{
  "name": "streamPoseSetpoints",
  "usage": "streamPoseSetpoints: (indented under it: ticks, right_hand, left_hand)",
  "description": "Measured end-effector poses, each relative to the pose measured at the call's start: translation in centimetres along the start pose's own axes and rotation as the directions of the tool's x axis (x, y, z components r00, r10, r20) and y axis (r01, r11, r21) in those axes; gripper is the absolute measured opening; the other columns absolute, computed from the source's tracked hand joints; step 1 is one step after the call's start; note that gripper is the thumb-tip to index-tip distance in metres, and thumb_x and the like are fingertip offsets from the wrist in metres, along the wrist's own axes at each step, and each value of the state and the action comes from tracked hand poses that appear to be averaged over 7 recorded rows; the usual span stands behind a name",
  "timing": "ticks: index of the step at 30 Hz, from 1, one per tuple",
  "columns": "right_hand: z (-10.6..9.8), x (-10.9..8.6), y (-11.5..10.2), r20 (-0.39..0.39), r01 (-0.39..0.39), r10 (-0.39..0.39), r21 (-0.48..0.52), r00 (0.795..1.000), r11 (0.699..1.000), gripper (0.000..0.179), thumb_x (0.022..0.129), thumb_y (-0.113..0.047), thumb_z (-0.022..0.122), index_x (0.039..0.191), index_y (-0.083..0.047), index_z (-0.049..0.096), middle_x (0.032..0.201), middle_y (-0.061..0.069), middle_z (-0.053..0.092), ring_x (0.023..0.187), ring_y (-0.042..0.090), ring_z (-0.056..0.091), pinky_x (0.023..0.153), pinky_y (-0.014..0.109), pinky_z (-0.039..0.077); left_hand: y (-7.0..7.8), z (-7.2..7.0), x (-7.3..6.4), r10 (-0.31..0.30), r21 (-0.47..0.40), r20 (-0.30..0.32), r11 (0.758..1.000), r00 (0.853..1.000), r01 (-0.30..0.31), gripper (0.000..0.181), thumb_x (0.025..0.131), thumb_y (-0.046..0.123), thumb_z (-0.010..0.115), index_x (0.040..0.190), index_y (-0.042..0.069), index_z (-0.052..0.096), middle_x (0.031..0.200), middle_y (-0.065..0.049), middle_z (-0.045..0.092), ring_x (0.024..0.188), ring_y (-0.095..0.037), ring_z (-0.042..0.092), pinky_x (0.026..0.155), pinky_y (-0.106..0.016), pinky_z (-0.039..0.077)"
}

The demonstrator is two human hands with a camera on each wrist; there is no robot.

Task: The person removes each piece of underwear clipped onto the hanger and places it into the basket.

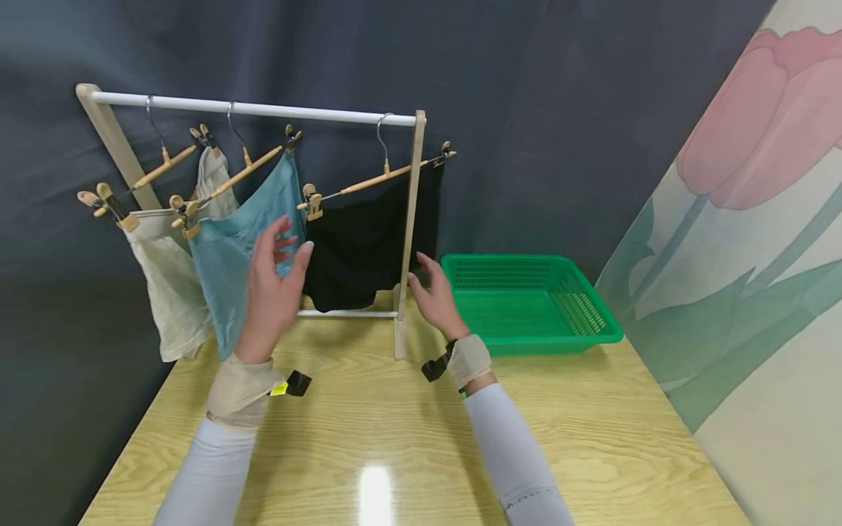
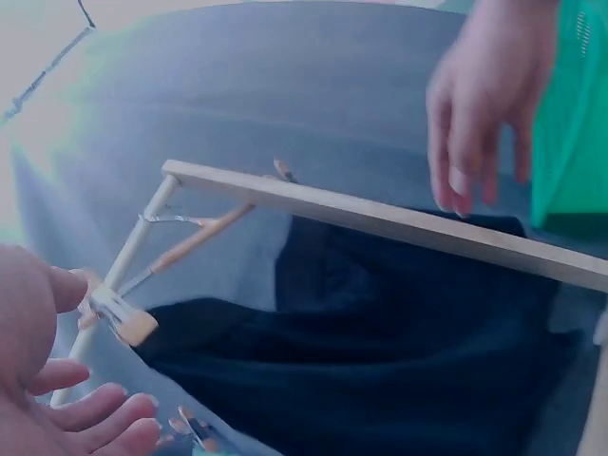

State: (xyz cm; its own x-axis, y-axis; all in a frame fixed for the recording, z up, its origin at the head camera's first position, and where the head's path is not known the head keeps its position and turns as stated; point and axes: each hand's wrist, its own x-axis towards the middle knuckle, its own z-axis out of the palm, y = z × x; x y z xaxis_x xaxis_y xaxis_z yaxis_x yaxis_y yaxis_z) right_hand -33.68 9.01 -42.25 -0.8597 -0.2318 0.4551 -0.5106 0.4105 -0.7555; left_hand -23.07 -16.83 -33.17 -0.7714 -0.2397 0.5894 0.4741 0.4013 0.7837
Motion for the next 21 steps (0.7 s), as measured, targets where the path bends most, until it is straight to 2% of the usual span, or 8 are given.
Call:
streamPoseSetpoints:
  ticks: [6,9,13,17,21]
  right_hand:
    - [1.0,1.5,0.5,-0.035,-0.020,0.020,0.006,0.999,1.000,0.051,0.106,-0.013,0.055,0.152,0.002,0.040,0.151,0.024,0.045,0.132,0.038,0.050,0.102,0.051,0.048]
    - [1.4,1.8,0.6,-0.032,-0.026,0.027,0.023,0.999,0.999,0.049,0.104,-0.008,0.056,0.150,0.002,0.043,0.149,0.024,0.047,0.131,0.037,0.053,0.100,0.047,0.052]
    - [1.7,2.3,0.7,-0.042,-0.002,0.003,0.037,0.999,0.999,0.047,0.102,-0.005,0.059,0.147,0.003,0.046,0.142,0.025,0.054,0.127,0.037,0.057,0.096,0.046,0.054]
    - [1.9,2.9,1.0,-0.068,0.029,-0.026,0.040,0.997,0.999,0.043,0.102,-0.004,0.060,0.143,0.006,0.051,0.132,0.026,0.060,0.120,0.037,0.062,0.089,0.046,0.058]
    - [2.0,3.3,1.4,-0.107,0.042,-0.040,0.025,0.994,0.999,0.039,0.101,-0.004,0.062,0.137,0.007,0.055,0.127,0.026,0.063,0.116,0.038,0.063,0.089,0.049,0.057]
  left_hand:
    - [1.0,0.6,2.5,-0.013,-0.056,-0.045,0.998,0.999,0.011,0.059,0.101,0.025,0.065,0.151,0.003,0.043,0.147,-0.016,0.048,0.131,-0.033,0.051,0.110,-0.046,0.041]
    - [1.1,0.6,3.1,-0.027,-0.112,-0.036,0.993,0.999,0.023,0.058,0.100,0.019,0.066,0.150,0.001,0.043,0.145,-0.018,0.050,0.130,-0.031,0.054,0.110,-0.045,0.043]
    - [1.3,0.7,3.9,-0.029,-0.138,-0.026,0.990,0.999,0.025,0.056,0.099,0.017,0.067,0.149,0.001,0.046,0.142,-0.017,0.055,0.126,-0.027,0.057,0.108,-0.042,0.045]
    - [1.6,0.9,4.7,0.001,-0.127,-0.038,0.992,0.999,-0.005,0.054,0.098,0.018,0.070,0.146,0.003,0.051,0.137,-0.014,0.060,0.124,-0.025,0.060,0.105,-0.038,0.048]
    - [1.7,1.4,5.5,0.048,-0.122,-0.054,0.991,0.997,-0.054,0.049,0.096,0.014,0.072,0.141,0.004,0.058,0.129,-0.015,0.065,0.116,-0.020,0.064,0.095,-0.025,0.051]
